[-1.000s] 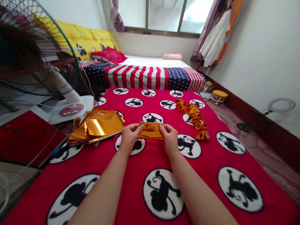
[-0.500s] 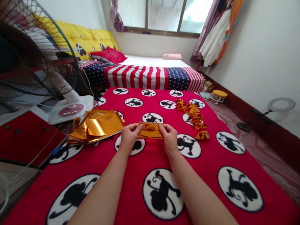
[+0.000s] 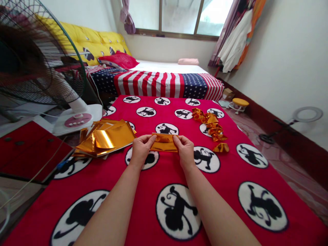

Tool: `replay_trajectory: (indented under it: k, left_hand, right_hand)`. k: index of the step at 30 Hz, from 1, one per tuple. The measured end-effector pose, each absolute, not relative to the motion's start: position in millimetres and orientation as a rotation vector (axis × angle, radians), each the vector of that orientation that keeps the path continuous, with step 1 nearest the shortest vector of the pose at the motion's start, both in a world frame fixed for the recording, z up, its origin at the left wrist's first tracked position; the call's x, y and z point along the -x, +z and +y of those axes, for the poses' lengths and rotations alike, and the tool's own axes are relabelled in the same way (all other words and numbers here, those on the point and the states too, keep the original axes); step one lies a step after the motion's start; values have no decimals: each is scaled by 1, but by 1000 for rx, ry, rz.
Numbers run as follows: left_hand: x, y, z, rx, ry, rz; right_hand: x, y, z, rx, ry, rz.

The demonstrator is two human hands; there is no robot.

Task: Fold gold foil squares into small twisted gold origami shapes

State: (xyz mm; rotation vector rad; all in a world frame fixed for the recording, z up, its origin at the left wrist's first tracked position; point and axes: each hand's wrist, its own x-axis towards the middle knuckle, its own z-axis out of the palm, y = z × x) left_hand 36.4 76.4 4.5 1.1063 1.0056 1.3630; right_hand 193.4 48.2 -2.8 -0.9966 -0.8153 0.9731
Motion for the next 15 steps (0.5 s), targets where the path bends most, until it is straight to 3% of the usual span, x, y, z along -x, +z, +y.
replay_trajectory:
  k: [15]
  left_hand:
    - [-36, 4, 77, -1105, 1366, 1017]
  right_hand:
    - [-193, -1, 47, 1031, 956, -831]
